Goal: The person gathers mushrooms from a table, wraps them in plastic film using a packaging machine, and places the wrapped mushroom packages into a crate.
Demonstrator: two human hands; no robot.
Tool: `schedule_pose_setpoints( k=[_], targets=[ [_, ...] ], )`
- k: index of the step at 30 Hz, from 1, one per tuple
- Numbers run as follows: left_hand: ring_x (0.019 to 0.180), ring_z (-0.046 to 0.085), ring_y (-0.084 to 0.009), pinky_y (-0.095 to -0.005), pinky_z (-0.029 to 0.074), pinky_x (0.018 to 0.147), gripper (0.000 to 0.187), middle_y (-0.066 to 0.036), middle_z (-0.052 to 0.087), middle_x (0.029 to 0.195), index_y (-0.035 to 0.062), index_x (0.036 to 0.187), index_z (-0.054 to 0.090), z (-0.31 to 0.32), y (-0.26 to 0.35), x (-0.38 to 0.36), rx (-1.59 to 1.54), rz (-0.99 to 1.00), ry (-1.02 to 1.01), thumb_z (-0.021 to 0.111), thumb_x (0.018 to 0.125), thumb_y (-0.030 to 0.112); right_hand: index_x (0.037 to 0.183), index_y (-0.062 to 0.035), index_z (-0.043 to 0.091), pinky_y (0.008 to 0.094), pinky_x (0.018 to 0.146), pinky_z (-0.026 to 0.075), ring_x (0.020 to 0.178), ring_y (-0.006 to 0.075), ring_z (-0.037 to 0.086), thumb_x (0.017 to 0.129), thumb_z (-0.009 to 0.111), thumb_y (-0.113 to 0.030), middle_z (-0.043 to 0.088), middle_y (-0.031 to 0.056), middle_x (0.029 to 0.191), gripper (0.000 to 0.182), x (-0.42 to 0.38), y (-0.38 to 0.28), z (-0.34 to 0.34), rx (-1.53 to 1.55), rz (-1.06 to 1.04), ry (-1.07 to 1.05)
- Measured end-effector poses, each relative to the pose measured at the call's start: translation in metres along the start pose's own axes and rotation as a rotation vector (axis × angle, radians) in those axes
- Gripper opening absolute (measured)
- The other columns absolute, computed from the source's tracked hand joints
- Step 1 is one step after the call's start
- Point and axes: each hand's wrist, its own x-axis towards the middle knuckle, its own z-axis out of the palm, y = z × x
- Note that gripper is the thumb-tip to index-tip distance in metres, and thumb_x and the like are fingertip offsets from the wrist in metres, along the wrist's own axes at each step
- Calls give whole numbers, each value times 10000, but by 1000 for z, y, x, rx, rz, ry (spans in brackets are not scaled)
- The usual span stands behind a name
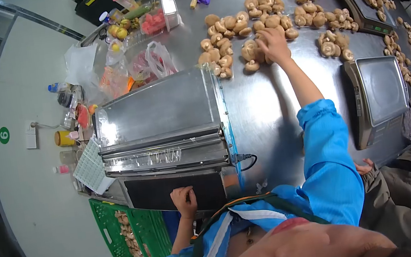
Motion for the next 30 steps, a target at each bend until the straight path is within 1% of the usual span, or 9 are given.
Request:
schedule_pose_setpoints(
  k=[2, 3, 12, 19, 20, 23, 26, 28, 30],
  targets=[
    [686, 505, -210, -338, 348, 660, 131, -36, 519, 716, 99, 795, 592, 1, 0, 0, 2, 10, 5, 606, 688, 24, 1008, -115, 611, 383, 881, 356, 1053, 230, 490, 782, 577, -333, 569, 69, 1079, 316, 1, -6, 12, -158, -145, -265],
    [682, 504, -210, -337, 348, 657, 133, -37, 521, 720, 98, 797, 591, 0, 0, 0, -1, 14, 7, 605, 689, 22, 954, -135, 632, 376, 858, 358, 1039, 204, 492, 781, 571, -362, 591, 39, 1006, 292, -4, -8, 16, -233, -222, -284],
    [689, 511, -211, -332, 353, 664, 129, -44, 533, 743, 83, 824, 594, 1, -6, -4, -31, 23, 30, 592, 712, 18, 839, -140, 642, 397, 774, 378, 1007, 188, 492, 764, 587, -352, 597, -2, 922, 231, -60, -42, -14, -262, -147, -271],
    [703, 515, -230, -338, 360, 683, 118, -57, 548, 761, 76, 842, 598, -4, -4, -4, -48, 27, 10, 585, 736, 28, 861, -136, 630, 399, 797, 374, 1040, 220, 465, 734, 615, -301, 580, 8, 953, 209, -182, -127, -76, -256, -37, -338],
    [703, 515, -230, -338, 360, 683, 118, -57, 548, 761, 76, 842, 598, -4, -1, -2, -59, 32, -13, 585, 736, 28, 865, -140, 628, 402, 807, 372, 1056, 221, 466, 723, 623, -317, 581, 6, 970, 227, -194, -134, -76, -231, -94, -257],
    [730, 533, -253, -341, 394, 696, 106, -87, 566, 792, 49, 829, 593, -5, 22, -1, -228, 160, 45, 580, 739, -5, 956, -116, 618, 414, 892, 351, 1096, 248, 461, 750, 618, -329, 577, 62, 1047, 296, -201, -151, -89, -256, -24, -270],
    [731, 564, -243, -338, 433, 670, 143, -88, 591, 808, 70, 815, 616, 12, 68, 0, -469, 427, -206, 606, 703, -18, 1036, -83, 597, 407, 919, 356, 1091, 277, 475, 806, 576, -314, 573, 110, 1080, 327, -192, -137, -137, -181, 214, -74],
    [784, 595, -241, -327, 458, 724, 156, -98, 603, 882, 39, 888, 618, 27, 113, 1, -696, 271, -540, 623, 733, 19, 1064, -55, 582, 378, 910, 382, 1048, 298, 511, 824, 563, -324, 578, 136, 1079, 362, -203, -100, -189, -7, 437, 112],
    [919, 570, -242, -336, 456, 794, 409, -122, 542, 1069, 45, 1138, 486, 67, 141, -7, -847, 168, -765, 634, 757, 76, 1093, -36, 579, 348, 887, 414, 1030, 282, 549, 827, 580, -291, 594, 148, 1080, 369, -223, -66, -238, -163, 601, 126]
  ],
)
